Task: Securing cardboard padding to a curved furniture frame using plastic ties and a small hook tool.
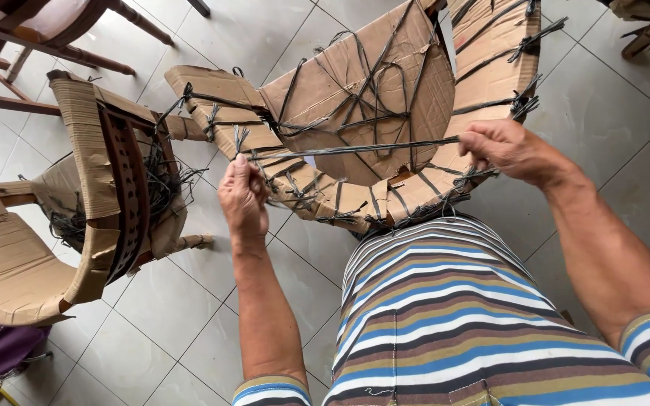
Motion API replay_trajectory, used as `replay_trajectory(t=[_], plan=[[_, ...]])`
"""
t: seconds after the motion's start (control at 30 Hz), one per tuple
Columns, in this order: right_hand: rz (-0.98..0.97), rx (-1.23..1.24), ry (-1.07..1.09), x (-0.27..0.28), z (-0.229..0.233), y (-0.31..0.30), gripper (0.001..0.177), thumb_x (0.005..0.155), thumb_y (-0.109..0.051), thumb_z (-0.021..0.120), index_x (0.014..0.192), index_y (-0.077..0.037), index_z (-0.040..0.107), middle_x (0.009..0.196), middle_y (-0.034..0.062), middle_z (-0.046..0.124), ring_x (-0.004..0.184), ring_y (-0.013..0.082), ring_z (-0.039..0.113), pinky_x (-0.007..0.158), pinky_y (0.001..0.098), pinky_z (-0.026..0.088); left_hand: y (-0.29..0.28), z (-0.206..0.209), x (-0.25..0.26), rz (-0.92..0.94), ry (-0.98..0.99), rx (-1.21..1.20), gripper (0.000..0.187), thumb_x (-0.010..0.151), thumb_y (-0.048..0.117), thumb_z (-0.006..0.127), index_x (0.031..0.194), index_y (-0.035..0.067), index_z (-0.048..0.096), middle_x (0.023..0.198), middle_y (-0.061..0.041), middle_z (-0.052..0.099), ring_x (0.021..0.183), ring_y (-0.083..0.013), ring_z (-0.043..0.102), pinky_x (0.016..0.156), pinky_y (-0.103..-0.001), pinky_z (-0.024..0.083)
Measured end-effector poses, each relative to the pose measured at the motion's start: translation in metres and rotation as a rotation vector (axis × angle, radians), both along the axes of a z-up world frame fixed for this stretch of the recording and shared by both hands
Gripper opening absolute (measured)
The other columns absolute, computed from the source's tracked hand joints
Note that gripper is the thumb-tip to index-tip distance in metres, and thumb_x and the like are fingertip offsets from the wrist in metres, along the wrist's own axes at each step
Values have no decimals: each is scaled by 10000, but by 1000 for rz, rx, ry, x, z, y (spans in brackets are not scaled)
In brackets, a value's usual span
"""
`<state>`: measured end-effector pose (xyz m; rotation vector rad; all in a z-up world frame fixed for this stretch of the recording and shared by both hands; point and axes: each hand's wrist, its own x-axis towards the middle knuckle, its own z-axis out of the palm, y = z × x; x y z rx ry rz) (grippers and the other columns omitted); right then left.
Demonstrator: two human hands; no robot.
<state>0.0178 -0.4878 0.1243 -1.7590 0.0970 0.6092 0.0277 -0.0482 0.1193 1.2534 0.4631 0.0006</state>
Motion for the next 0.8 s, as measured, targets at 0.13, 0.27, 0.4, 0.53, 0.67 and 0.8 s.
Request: replay_trajectory(t=[0.13, 0.27, 0.4, 0.53, 0.67, 0.8], plan=[[-64, -12, 104, -7, 2, -28, 364, 1110, -286, 551, 916, -5, 677, 864, 75, 626, 698, 149, 536, 664, 255, 449, 3, 8, -13, -77, 81, -83, 351, 1051, 290, 585, 742, 127, 550, 547, 33, 378, 443, -58, 269, 410, -222, 184], [-316, 112, 85, -20, -27, -57, 277, 1125, -271, 589, 959, -53, 629, 798, 68, 596, 733, 153, 590, 756, 268, 535, 6, 6, -22, -228, 119, -182, 350, 1043, 233, 586, 715, 128, 524, 527, 67, 327, 426, -48, 245, 394, -208, 197], [-587, 355, 29, -27, -44, -69, 257, 1144, -291, 594, 955, -119, 567, 815, 2, 503, 821, 166, 656, 867, 304, 636, 12, -8, -27, -261, 189, -152, 353, 1043, 241, 582, 717, 113, 542, 529, 55, 309, 442, -63, 251, 419, -225, 219], [-777, 505, -5, -21, -23, -62, 284, 1113, -258, 635, 881, -106, 570, 786, 23, 558, 861, 208, 668, 815, 329, 635, 14, -1, -32, -359, 238, -33, 365, 1022, 291, 643, 719, 201, 459, 582, 89, 346, 505, -47, 251, 462, -208, 227], [-1078, 736, 86, -13, -7, -72, 279, 1026, -357, 632, 1015, -94, 725, 1054, 50, 766, 1042, 208, 762, 864, 331, 640, 11, -5, -36, -400, 281, 228, 313, 1004, 293, 676, 753, 156, 550, 646, 52, 465, 573, -57, 362, 533, -214, 305], [-977, 850, 55, -20, -2, -92, 248, 1056, -443, 713, 915, -259, 625, 774, -103, 524, 760, 52, 604, 684, 187, 523, -17, -12, -36, -378, 263, 654, 200, 946, 263, 678, 1082, 126, 731, 1058, -9, 708, 967, -117, 670, 875, -256, 562]])
